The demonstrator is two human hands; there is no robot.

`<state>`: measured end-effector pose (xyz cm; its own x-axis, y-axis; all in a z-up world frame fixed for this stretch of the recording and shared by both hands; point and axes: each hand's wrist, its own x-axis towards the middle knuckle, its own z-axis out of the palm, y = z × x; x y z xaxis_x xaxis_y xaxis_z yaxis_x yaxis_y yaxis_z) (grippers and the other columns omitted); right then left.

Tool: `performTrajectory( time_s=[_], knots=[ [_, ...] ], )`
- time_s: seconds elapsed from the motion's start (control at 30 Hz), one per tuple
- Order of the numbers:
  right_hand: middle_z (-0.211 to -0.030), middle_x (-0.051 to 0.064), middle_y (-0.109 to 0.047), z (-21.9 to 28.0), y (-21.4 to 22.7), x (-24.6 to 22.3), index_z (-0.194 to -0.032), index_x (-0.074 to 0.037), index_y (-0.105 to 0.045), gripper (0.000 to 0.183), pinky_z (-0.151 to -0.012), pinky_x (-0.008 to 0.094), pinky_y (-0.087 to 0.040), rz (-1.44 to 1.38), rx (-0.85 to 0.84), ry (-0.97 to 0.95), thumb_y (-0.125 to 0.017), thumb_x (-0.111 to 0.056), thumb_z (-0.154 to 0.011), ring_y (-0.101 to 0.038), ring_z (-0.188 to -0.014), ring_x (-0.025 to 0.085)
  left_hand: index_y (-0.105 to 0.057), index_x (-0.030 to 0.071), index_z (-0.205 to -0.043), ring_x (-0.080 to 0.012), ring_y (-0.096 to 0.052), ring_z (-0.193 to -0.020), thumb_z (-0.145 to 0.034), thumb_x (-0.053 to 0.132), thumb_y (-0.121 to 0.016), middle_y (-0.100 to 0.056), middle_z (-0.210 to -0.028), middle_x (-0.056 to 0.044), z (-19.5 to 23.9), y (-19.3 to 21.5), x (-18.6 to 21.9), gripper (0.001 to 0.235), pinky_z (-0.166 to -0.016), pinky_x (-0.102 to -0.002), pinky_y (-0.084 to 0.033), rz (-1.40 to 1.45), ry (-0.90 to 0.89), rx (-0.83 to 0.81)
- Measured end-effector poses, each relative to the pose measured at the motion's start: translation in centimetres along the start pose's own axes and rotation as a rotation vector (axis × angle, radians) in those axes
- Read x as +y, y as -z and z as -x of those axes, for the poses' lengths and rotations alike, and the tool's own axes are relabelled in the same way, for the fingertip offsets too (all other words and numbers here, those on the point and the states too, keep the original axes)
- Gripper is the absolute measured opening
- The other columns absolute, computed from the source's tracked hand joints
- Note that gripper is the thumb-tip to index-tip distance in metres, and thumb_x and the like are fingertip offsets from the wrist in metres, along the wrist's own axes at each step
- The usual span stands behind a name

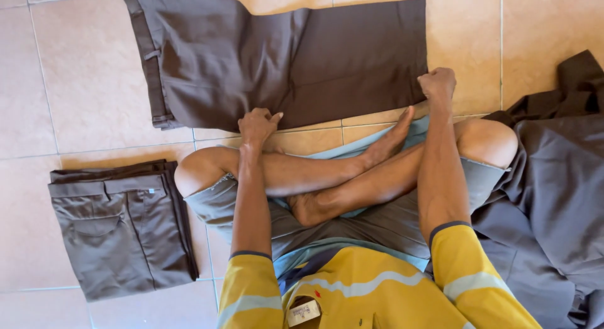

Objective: The person sits cross-legged on a tiled floor and folds dark trousers by hand. They smooth the fabric, fold the legs together, fold the garment in half, and place the folded pants into a growing stack on the floor.

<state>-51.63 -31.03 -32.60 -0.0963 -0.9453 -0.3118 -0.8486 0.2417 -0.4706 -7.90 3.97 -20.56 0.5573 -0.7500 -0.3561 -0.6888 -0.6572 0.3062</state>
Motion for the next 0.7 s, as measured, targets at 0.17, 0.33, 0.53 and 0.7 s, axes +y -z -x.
performTrajectory(
  time_s=[0.17, 0.33, 0.53, 0.7],
  knots=[
    [-0.098, 0.021, -0.072, 4.4, 2.5, -4.6, -0.107, -0.007, -0.074, 0.045, -0.078, 0.055, -0.059, -0.066, 0.034, 0.026, -0.087, -0.040, -0.079, -0.071, -0.100, 0.044, -0.070, 0.013, -0.108, -0.0354, -0.059, -0.114, -0.077, 0.038, -0.087, -0.061, -0.119, -0.012, 1.2, 1.8, 2.2, 0.043, -0.097, -0.057, -0.048, -0.162, -0.240, 0.373],
    [-0.089, 0.010, -0.071, 6.0, 3.5, -5.1, -0.086, -0.014, -0.067, 0.021, -0.076, 0.045, -0.061, -0.223, 0.130, -0.065, -0.084, -0.012, -0.075, -0.074, -0.095, 0.034, -0.035, 0.028, -0.161, -0.0448, -0.013, -0.156, -0.082, 0.069, -0.070, -0.019, -0.171, -0.018, 3.8, 5.9, 5.0, 0.096, -0.113, -0.081, -0.017, -0.120, 0.087, 0.059],
    [-0.105, 0.025, -0.070, 6.1, 3.6, -5.9, -0.109, -0.009, -0.064, 0.049, -0.081, 0.055, -0.059, -0.185, 0.012, -0.051, -0.082, -0.049, -0.086, -0.070, -0.105, 0.044, -0.070, 0.003, -0.123, -0.0512, -0.039, -0.142, -0.085, 0.068, -0.071, -0.048, -0.149, -0.030, 1.8, 3.1, 4.1, 0.076, -0.110, -0.075, -0.027, -0.193, -0.114, 0.669],
    [-0.098, 0.020, -0.070, 2.0, 0.3, -3.1, -0.108, -0.008, -0.070, 0.031, -0.073, 0.049, -0.061, -0.158, 0.136, -0.041, -0.078, -0.035, -0.093, -0.073, -0.094, 0.040, -0.057, 0.026, -0.149, -0.0470, -0.034, -0.148, -0.087, 0.078, -0.057, -0.037, -0.162, -0.019, 1.0, 2.9, 3.7, 0.081, -0.111, -0.077, -0.023, -0.222, -0.241, 0.489]
  ],
)
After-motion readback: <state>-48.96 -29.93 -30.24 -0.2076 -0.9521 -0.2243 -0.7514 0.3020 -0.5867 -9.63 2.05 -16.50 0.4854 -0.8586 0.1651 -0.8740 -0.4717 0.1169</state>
